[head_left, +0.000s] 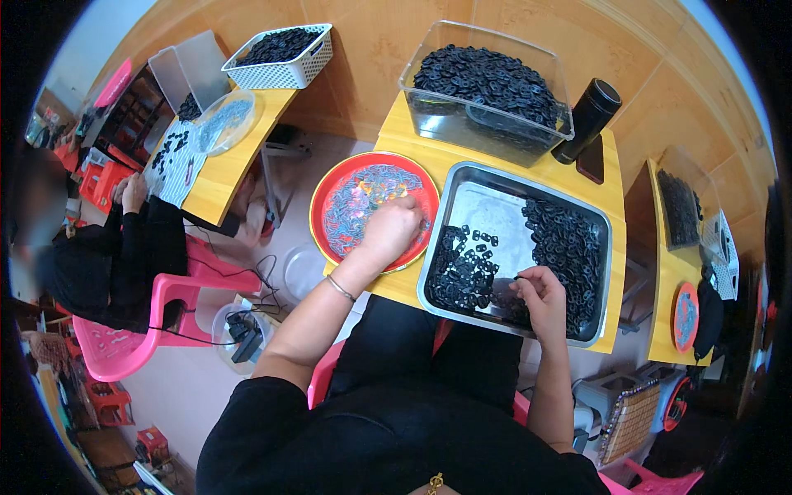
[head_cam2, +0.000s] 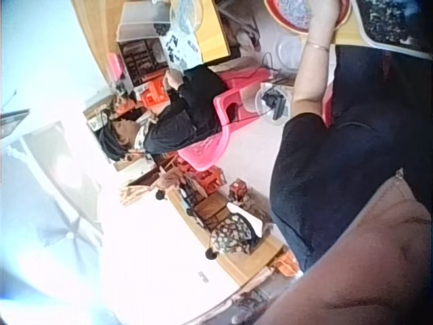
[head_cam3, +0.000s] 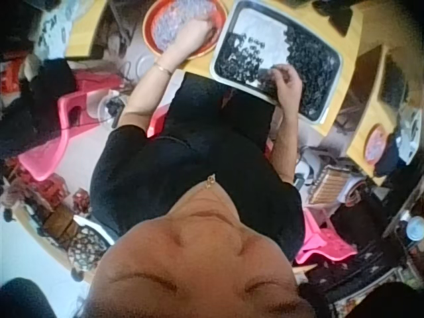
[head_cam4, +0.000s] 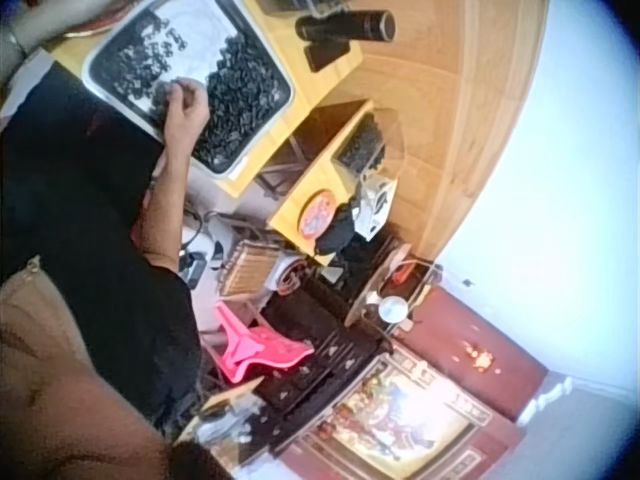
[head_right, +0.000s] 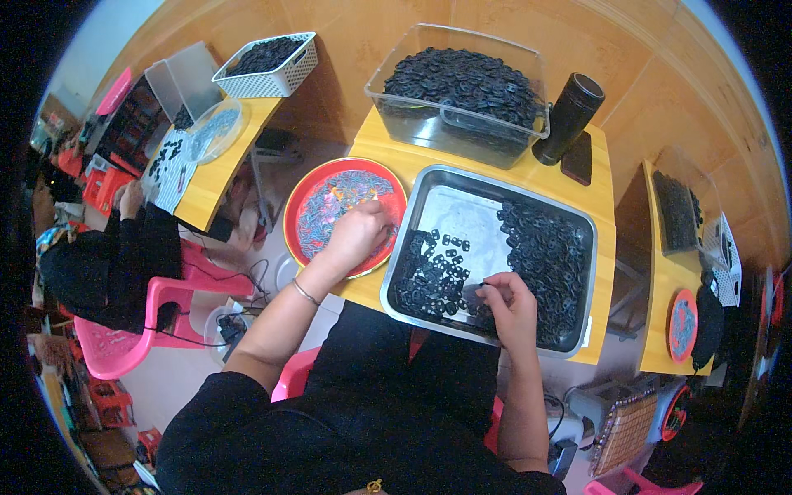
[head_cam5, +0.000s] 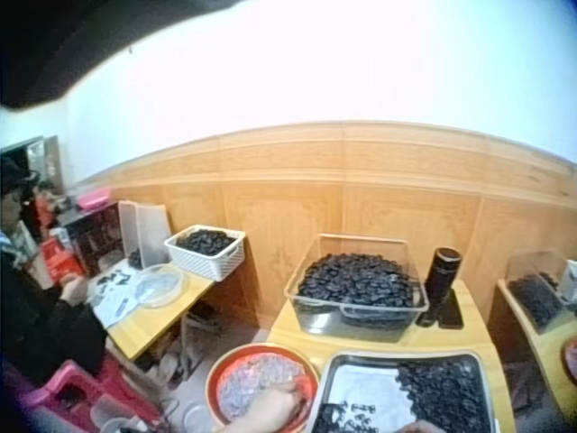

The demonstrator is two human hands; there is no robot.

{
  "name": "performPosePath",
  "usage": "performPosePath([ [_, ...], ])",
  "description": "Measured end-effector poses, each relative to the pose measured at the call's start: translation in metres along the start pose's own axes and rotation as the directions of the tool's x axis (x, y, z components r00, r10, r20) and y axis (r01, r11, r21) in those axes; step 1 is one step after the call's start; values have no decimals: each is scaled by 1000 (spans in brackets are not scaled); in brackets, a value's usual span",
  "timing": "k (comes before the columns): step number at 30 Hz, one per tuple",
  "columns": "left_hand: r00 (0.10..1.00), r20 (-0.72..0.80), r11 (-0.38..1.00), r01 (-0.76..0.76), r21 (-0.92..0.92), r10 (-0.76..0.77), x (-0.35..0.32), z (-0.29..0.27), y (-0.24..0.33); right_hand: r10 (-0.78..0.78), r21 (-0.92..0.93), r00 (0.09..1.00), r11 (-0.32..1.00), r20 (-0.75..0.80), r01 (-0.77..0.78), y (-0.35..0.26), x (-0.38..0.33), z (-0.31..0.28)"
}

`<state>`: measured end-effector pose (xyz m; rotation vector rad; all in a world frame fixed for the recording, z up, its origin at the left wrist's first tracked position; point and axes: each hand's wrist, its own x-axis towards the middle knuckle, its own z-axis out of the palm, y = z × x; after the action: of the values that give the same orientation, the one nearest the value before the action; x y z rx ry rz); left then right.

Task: The person assembles plastic clips by taking pins from a round tray and fitting them into black plastic pieces by hand.

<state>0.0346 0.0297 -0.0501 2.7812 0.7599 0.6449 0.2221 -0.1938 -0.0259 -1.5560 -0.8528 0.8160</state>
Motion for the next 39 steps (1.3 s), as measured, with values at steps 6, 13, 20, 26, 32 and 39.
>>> performPosePath([
  [6, 997, -50, 998, 49, -30, -51, 1, 1, -5, 14, 124, 1000, 992, -21, -11, -2, 0, 1],
  [13, 919, 198, 601, 375, -706, -342, -6, -8, 5, 71, 189, 997, 980, -8, -68, -11, -1, 6],
  [20, 887, 430, -134, 412, -902, -170, -13, -22, 70, 13, 244, 999, 969, 42, -23, -14, 0, 22],
  [26, 865, 486, -277, 440, -854, -123, -19, -11, 92, -8, 247, 1000, 969, 10, 5, -17, -5, 29],
  [32, 880, 453, -285, 401, -870, -145, -21, -6, 104, 18, 263, 1000, 964, 16, -21, -27, -9, 36],
  [39, 897, 398, -319, 326, -890, -192, -19, -6, 109, -45, 208, 998, 977, -52, 54, -28, -9, 39],
])
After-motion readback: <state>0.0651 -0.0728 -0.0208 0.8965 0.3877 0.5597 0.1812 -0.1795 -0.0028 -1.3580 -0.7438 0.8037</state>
